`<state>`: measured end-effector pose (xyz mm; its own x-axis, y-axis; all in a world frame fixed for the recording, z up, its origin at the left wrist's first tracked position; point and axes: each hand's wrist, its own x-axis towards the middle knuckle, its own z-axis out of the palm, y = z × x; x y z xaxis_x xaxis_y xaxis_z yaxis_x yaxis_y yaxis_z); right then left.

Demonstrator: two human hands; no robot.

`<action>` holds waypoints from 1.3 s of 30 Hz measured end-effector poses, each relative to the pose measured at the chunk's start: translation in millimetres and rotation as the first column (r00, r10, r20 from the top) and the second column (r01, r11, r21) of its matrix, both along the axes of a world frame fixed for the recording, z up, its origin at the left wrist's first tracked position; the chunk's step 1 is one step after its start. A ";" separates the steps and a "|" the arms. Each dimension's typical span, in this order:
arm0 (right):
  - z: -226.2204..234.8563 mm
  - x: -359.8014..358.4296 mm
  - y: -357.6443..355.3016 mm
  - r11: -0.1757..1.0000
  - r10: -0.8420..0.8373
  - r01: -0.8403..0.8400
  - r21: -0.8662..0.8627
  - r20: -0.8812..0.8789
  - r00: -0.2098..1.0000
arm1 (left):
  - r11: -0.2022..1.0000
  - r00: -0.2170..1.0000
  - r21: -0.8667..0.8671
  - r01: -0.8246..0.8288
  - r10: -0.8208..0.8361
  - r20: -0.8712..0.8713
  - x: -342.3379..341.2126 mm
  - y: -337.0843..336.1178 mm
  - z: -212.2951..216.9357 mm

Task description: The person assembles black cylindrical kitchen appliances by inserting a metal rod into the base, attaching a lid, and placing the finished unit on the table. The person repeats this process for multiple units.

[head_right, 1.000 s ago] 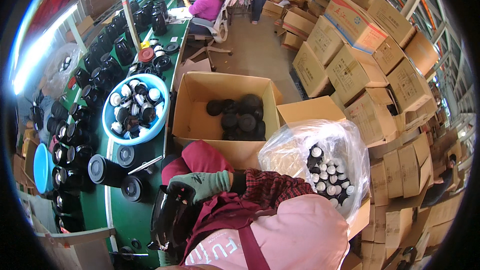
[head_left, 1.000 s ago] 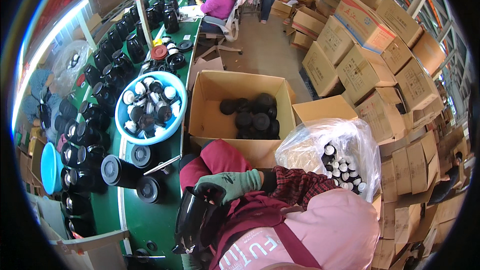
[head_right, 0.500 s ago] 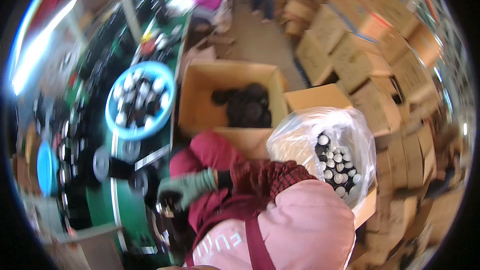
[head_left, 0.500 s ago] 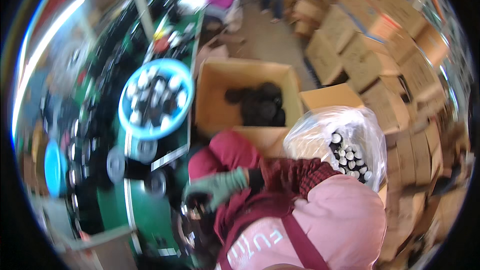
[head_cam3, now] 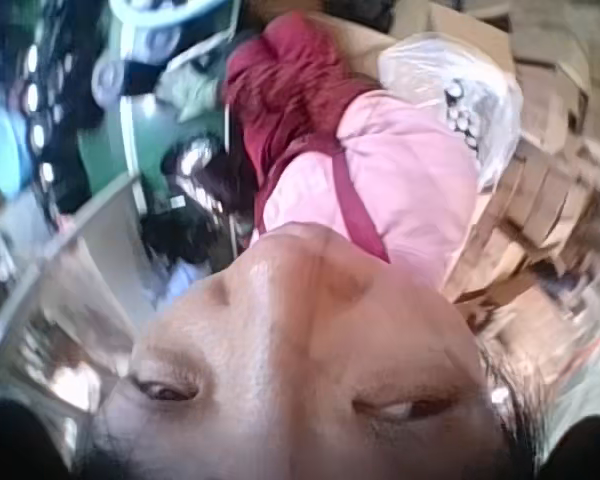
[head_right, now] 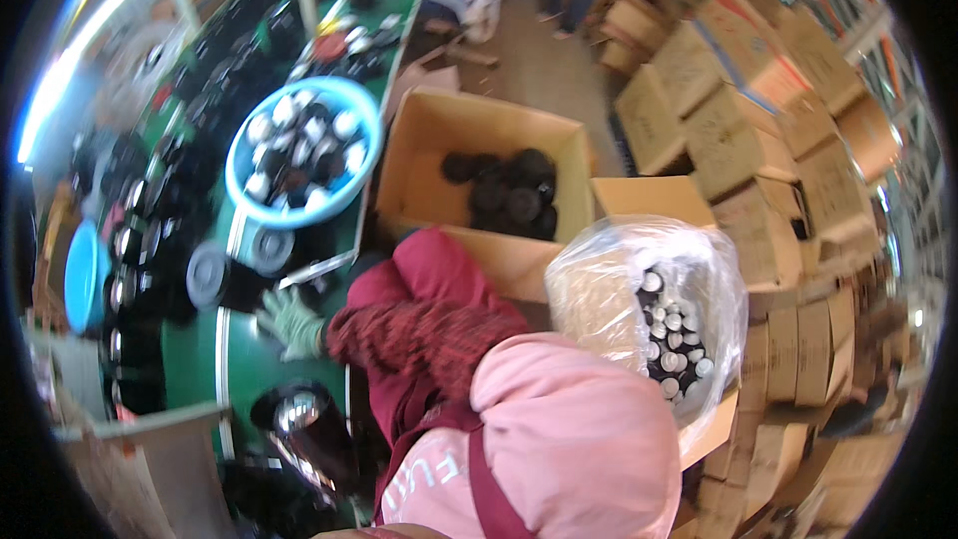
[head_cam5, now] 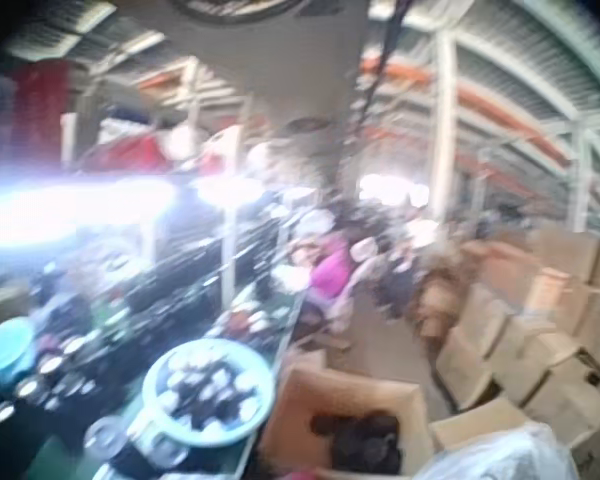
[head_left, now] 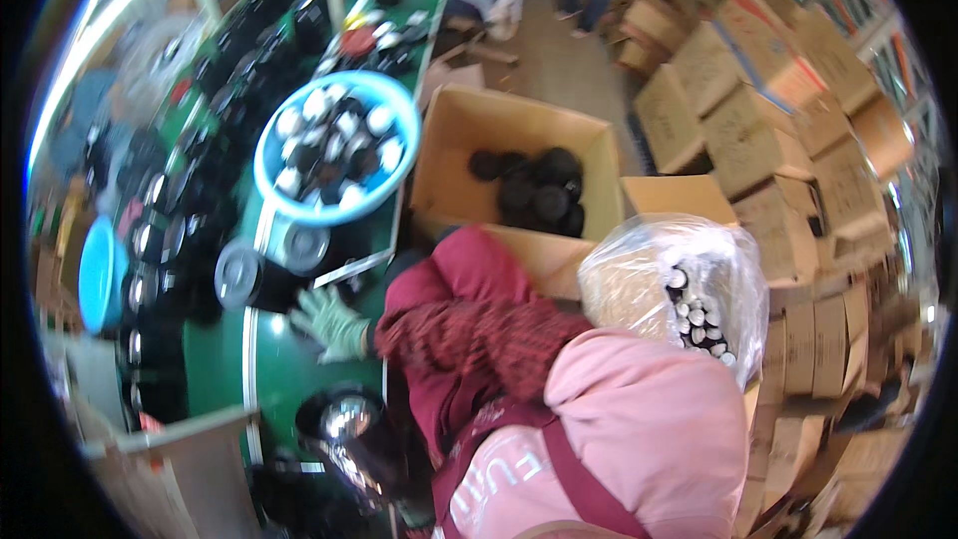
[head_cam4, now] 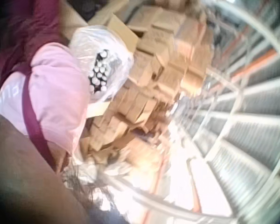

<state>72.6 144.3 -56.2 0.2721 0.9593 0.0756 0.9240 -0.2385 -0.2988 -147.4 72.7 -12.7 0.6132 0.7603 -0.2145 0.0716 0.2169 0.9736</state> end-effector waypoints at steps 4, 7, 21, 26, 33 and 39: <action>-12.6 24.0 15.9 0.937 -0.034 0.013 -0.349 -0.053 0.998 | 0.998 0.999 0.039 0.038 -0.037 -0.028 23.6 12.3 -0.8; 5.5 15.4 25.4 0.888 0.023 -0.002 -0.461 0.040 0.999 | 0.998 0.999 0.064 0.023 -0.020 -0.048 20.2 20.6 1.8; 46.4 50.9 -97.5 0.825 0.444 0.453 0.338 -0.883 -0.150 | 0.962 0.990 0.269 0.054 -0.016 -0.142 -7.9 24.8 5.2; 117.2 47.0 -199.8 0.821 0.509 0.336 0.462 -0.858 -0.065 | 0.920 0.978 0.360 0.153 -0.088 -0.191 -26.1 12.9 16.9; 121.9 46.7 -223.6 0.844 0.466 0.223 0.487 -0.873 0.146 | 0.871 0.955 0.416 0.262 -0.172 -0.241 -47.8 11.8 -18.2; 118.7 51.7 -230.2 0.825 0.480 0.175 0.538 -0.829 0.287 | 0.819 0.925 0.443 0.366 -0.269 -0.266 -77.9 21.7 -75.9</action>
<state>124.3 -85.9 62.6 0.3172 0.8990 0.3021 -0.0581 0.3363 -0.9399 -225.3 94.4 -88.5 0.8243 0.5660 -0.0102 0.2418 -0.3357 0.9104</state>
